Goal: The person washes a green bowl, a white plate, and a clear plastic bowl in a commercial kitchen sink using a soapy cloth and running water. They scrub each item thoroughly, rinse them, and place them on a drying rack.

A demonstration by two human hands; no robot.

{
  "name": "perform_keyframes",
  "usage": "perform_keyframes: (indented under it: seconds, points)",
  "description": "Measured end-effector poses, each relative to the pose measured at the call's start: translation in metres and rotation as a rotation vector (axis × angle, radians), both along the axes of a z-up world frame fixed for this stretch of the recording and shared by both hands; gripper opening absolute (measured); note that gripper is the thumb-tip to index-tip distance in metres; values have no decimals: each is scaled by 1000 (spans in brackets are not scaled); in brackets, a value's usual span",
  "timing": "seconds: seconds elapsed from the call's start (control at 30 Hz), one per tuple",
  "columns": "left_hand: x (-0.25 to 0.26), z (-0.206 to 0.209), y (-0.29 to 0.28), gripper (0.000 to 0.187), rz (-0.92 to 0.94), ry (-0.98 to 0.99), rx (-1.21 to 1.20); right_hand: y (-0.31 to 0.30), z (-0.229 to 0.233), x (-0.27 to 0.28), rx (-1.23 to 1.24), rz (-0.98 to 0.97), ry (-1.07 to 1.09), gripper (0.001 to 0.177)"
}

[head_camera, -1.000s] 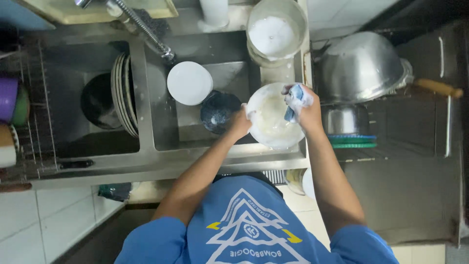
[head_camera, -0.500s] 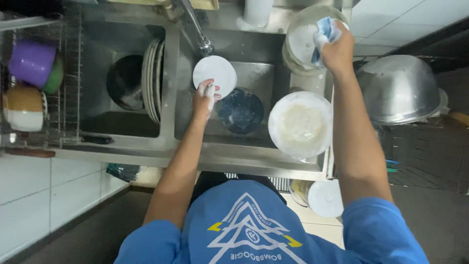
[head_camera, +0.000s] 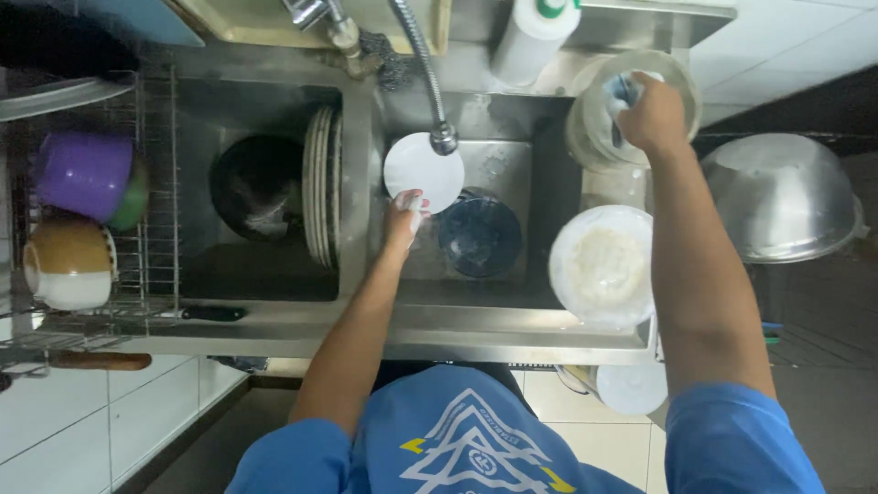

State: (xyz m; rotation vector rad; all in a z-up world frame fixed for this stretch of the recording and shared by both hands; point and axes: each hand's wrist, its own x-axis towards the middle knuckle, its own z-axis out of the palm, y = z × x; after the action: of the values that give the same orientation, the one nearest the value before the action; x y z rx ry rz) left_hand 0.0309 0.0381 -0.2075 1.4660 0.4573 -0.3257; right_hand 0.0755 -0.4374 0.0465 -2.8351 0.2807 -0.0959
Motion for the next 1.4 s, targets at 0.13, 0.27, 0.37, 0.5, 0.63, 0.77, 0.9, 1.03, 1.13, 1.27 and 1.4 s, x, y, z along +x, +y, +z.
perform_keyframes:
  seconds: [0.13, 0.27, 0.37, 0.5, 0.63, 0.77, 0.9, 1.03, 1.13, 1.27, 1.4]
  points:
    - [4, 11, 10, 18, 15, 85, -182, 19, 22, -2, -142, -128, 194, 65]
    - [18, 115, 14, 47, -193, 58, 257, -6, -26, 4, 44, -334, -387, 44]
    - [26, 40, -6, 64, -18, 129, 280, 57, -10, 9, 1579, -500, -950, 14]
    - [37, -6, -37, 98, 263, 480, -130, 198, 58, -41, 558, -37, -643, 19]
    - [27, -94, -30, 84, 275, 654, 127, 241, 48, -63, 780, -34, -390, 25]
    - [26, -123, -21, 79, 56, 676, 448, 248, 25, -88, 851, -108, -182, 22]
    - [20, -112, -24, 68, 207, 702, 532, 253, -3, -101, 873, -186, -126, 23]
    - [36, -53, -38, 56, 465, 802, 310, 264, -31, -112, 974, -253, -38, 33]
    - [40, -100, -32, 47, 607, 884, 301, 271, -44, -117, 995, -295, 14, 34]
    - [59, 127, -13, 55, -397, 801, 516, 270, -55, -124, 981, -342, 102, 33]
    - [59, 44, -2, 52, 170, 917, 203, 280, -55, -124, 966, -373, 132, 35]
